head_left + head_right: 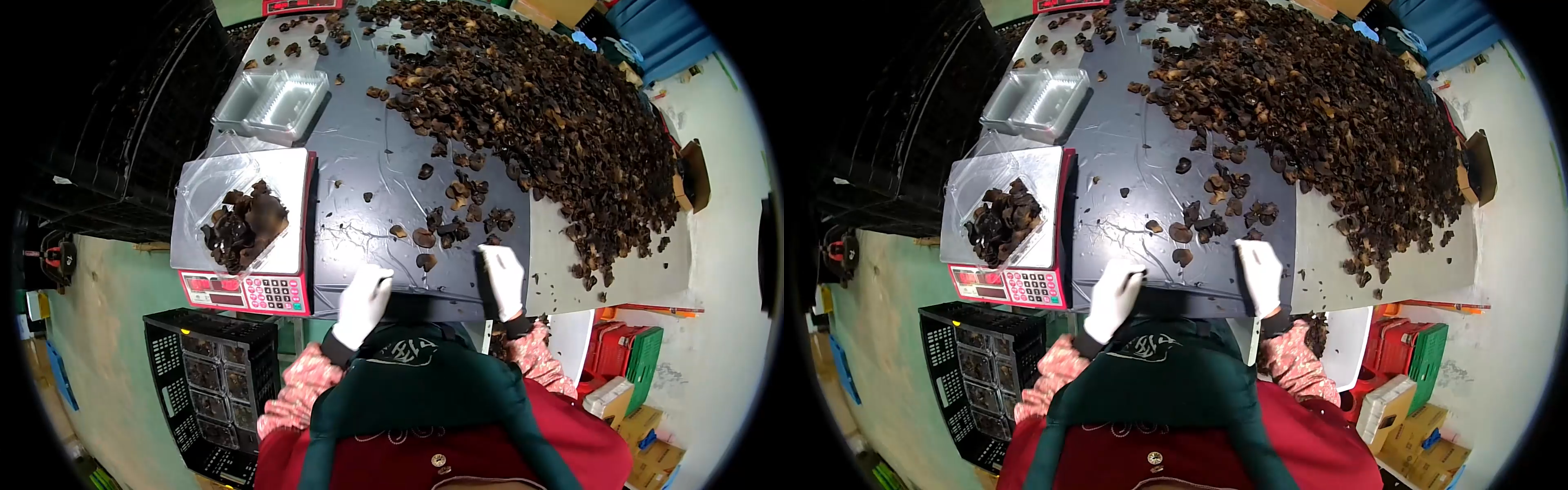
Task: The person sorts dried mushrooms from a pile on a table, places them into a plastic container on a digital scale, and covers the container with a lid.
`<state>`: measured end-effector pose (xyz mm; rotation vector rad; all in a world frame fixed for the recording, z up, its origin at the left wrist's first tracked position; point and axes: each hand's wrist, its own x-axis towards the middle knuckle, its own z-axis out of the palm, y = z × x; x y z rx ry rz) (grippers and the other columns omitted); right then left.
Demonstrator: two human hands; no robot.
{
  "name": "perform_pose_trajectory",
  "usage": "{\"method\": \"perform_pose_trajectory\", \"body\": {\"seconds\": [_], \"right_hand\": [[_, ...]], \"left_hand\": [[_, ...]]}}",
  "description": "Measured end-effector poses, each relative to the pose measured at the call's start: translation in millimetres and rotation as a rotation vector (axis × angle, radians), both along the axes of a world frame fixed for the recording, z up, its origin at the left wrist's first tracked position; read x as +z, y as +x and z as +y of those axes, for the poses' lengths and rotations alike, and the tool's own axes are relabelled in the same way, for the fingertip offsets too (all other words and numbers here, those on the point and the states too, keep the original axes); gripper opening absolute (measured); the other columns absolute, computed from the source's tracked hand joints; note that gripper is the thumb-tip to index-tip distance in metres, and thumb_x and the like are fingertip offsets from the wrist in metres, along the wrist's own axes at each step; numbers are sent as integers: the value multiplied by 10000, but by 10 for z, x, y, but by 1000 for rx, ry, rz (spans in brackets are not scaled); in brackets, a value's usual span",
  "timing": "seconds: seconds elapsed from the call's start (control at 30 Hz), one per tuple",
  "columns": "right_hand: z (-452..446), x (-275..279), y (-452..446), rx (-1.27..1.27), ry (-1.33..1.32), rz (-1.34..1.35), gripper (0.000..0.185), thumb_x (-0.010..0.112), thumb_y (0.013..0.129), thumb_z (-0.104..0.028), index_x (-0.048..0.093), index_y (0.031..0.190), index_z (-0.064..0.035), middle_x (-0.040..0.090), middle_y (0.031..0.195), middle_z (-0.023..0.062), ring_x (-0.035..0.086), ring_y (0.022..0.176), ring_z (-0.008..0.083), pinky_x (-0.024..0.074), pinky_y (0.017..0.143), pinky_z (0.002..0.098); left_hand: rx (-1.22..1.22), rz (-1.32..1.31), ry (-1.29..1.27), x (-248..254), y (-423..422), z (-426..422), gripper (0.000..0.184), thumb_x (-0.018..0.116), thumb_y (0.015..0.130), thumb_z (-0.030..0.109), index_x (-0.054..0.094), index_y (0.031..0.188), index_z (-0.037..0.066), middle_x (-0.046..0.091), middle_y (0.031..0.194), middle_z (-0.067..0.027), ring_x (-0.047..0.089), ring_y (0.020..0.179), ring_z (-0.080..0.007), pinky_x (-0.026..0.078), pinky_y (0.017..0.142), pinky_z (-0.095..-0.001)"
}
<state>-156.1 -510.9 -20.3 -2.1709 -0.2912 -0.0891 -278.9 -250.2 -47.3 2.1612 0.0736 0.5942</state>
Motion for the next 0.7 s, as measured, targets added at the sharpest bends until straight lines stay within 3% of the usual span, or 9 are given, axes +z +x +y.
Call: {"method": "perform_pose_trajectory", "body": {"seconds": [0.13,0.27,0.33,0.4,0.47,0.6,0.63,0.67,0.7], "right_hand": [[359,-142,-173,225,-2,-135,201,622,899,-37,704,1083,-34,686,1040,107,660,976,232,504,874,299],[642,-249,34,377,-300,-317,333,607,887,-91,659,1213,-135,660,1184,77,638,1076,248,518,910,328],[719,-359,158,411,-326,-371,416,627,865,-131,623,1280,-162,643,1234,62,635,1057,238,521,905,339],[792,-330,218,468,-456,-374,396,653,859,-183,631,1254,-176,653,1182,49,643,984,233,534,829,349],[845,-375,248,445,-495,-360,346,651,866,-182,640,1212,-172,657,1123,56,657,922,238,537,785,360],[940,-411,288,396,-462,-261,284,655,871,-177,655,1153,-148,663,1059,79,669,849,265,535,768,364],[963,-383,276,355,-365,-249,237,655,877,-178,665,1108,-131,666,1026,93,671,828,278,532,756,361],[984,-361,271,313,-269,-236,194,654,882,-179,674,1063,-113,670,994,107,673,808,292,528,745,358],[997,-371,277,272,-123,-55,160,649,896,-183,679,1009,-74,678,877,89,679,815,251,520,739,346]], "left_hand": [[-112,146,154,-46,430,-424,301,695,841,178,613,1113,80,621,952,-107,654,847,-278,537,700,-361],[-26,-176,328,-541,579,-693,289,642,823,219,593,1069,76,595,976,-140,613,838,-326,508,698,-426],[-67,105,123,-436,580,-652,228,604,880,244,579,1034,77,599,1015,-183,627,843,-357,512,734,-464],[-76,460,-31,-204,546,-520,308,558,937,216,551,1186,36,597,1127,-190,629,944,-400,519,822,-471],[47,339,-228,-321,494,-500,297,521,939,177,556,1203,45,606,1108,-181,616,991,-395,492,887,-473],[-32,229,-292,-341,361,-339,297,462,950,128,574,1213,46,631,1019,-162,605,993,-363,478,880,-431],[2,99,-150,-318,350,-285,279,451,972,126,584,1207,55,626,918,-111,622,813,-255,496,731,-353],[6,94,-152,-292,320,-263,279,451,972,126,584,1207,55,626,918,-111,622,813,-255,496,731,-353],[-30,234,-493,-273,260,-246,267,448,989,144,593,1201,72,605,872,-69,585,728,-187,473,661,-307]]}}
